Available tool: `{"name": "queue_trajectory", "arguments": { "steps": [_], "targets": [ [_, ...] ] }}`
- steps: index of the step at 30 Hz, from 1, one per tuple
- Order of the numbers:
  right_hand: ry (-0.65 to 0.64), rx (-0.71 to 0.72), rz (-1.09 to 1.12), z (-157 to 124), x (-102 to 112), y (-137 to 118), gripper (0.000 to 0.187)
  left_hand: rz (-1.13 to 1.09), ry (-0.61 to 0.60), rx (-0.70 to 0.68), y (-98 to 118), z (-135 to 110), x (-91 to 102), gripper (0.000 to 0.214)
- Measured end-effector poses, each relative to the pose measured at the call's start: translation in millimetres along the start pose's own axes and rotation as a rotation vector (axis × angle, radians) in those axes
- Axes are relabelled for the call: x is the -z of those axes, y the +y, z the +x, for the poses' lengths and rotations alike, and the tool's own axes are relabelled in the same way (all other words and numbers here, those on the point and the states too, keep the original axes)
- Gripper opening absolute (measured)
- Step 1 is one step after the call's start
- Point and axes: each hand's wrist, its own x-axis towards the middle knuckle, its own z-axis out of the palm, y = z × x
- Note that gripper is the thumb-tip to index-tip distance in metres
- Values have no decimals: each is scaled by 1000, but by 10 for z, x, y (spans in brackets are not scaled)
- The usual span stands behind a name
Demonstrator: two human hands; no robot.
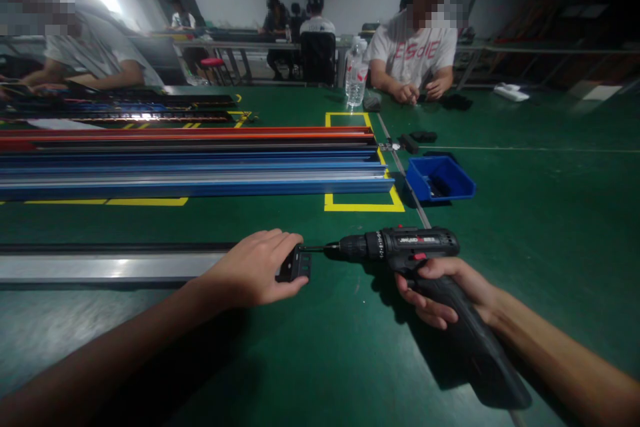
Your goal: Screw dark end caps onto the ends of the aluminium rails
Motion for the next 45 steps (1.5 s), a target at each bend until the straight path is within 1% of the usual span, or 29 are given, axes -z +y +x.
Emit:
{"name": "queue_trajectory", "arguments": {
  "steps": [6, 12, 15, 24, 32, 40, 45],
  "targets": [
    [-30, 2, 2, -8, 21, 12, 36, 13, -7, -9, 6, 0, -13, 57],
    [-2, 6, -37, 0, 69, 34, 38, -40, 0, -2, 3, -3, -20, 57],
    [-13, 14, -43, 3, 82, 35, 38, -53, 0, -2, -2, -6, -19, 56],
    [-18, 8, -29, -2, 54, 25, 38, -49, 40, -27, -33, -17, -37, 56],
    [-14, 14, -35, -3, 15, 14, 36, -21, 34, -24, -3, -10, -24, 54],
    [-23, 16, -37, 6, 42, 31, 37, -16, 44, -31, -9, -8, -32, 55],
    [-31, 16, -29, 9, 59, 25, 38, -17, 40, -33, 20, -13, 1, 53]
  ]
}}
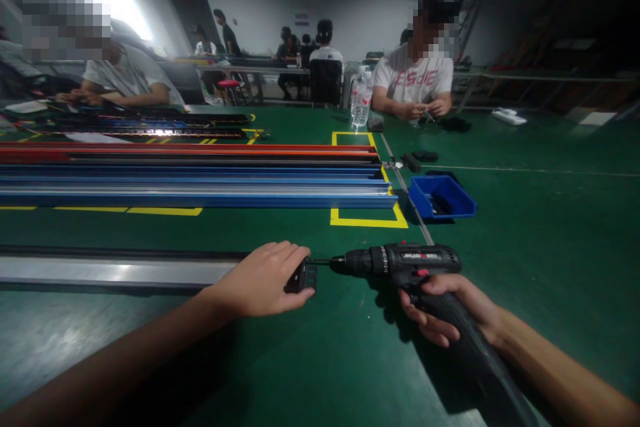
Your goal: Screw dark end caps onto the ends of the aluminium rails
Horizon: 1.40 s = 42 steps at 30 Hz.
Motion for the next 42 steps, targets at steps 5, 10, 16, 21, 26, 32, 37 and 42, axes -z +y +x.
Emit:
{"name": "queue_trajectory", "arguments": {
  "steps": [5, 10, 16, 21, 26, 32, 37, 42],
  "targets": [
    [3, -7, -4, -5, 32, 7, 39, 0, -10, 9, 32, 3, 21, 52],
    [23, -5, -28, -6, 51, 20, 40, 12, 21, -10, 7, -3, -17, 53],
    [37, 9, -19, -11, -4, 1, 38, 24, 36, -17, -7, -10, -38, 51],
    [24, -11, -11, -18, -18, -6, 39, 61, 28, -17, -5, 7, -50, 52],
    [-6, 1, -37, -17, -34, -5, 39, 48, 22, -19, -11, 10, -47, 53],
    [-1, -1, -27, -30, 11, 7, 35, 18, 18, 22, -12, -9, -44, 57],
    [-10, -11, -11, -56, 18, 9, 35, 26, -14, 84, -4, 3, -24, 60],
    [0, -13, -13, -59, 17, 16, 35, 33, -24, 73, -11, 17, -32, 59]
  ]
}}
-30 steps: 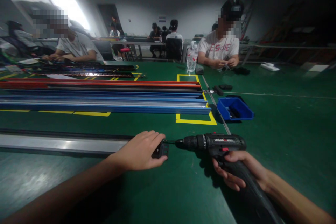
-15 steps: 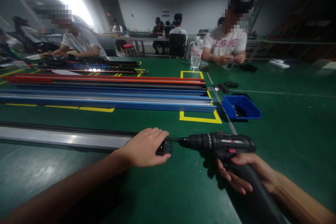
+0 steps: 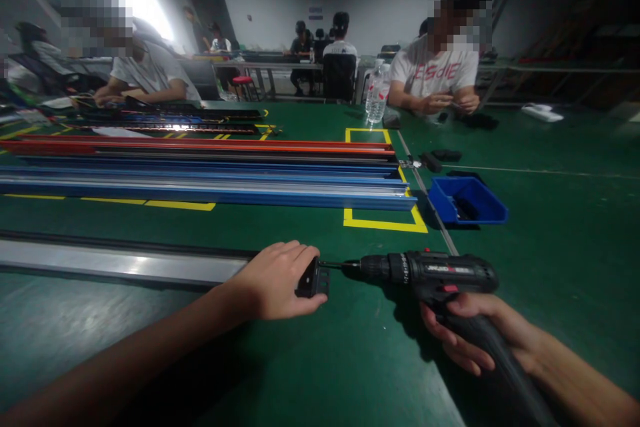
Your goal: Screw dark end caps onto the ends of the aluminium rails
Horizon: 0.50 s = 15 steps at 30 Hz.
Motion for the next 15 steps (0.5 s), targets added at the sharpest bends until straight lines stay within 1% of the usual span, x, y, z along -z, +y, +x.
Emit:
{"name": "queue_trajectory", "arguments": {
  "steps": [8, 15],
  "targets": [
    [43, -5, 9, 5, 18, 9, 35, 29, 33, -53, -29, -3, -52, 57],
    [-5, 4, 17, 22, -13, -20, 36, 24, 12, -53, -29, -22, -44, 58]
  ]
}}
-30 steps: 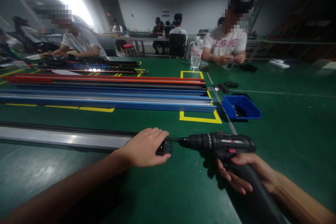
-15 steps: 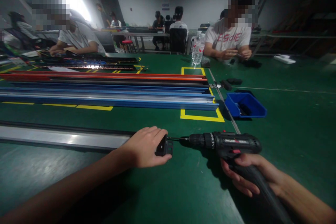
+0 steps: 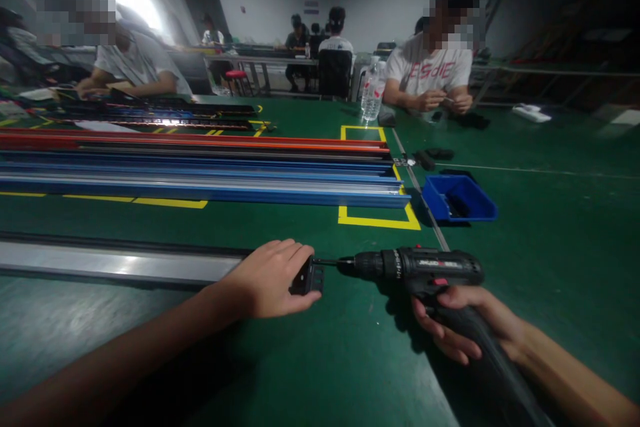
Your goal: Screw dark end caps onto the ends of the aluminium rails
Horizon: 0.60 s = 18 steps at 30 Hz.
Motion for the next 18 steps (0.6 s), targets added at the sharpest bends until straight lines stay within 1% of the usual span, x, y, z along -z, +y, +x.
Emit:
{"name": "queue_trajectory", "arguments": {
  "steps": [6, 10, 18],
  "targets": [
    [6, 13, -25, 4, -37, -11, 36, -4, -16, 5, 14, 4, 44, 58],
    [36, -4, -32, 4, -35, -12, 36, -7, -4, -9, 6, 6, 36, 58],
    [42, -19, -9, -11, -28, -5, 36, -6, -4, -20, 6, -3, 32, 59]
  ]
}}
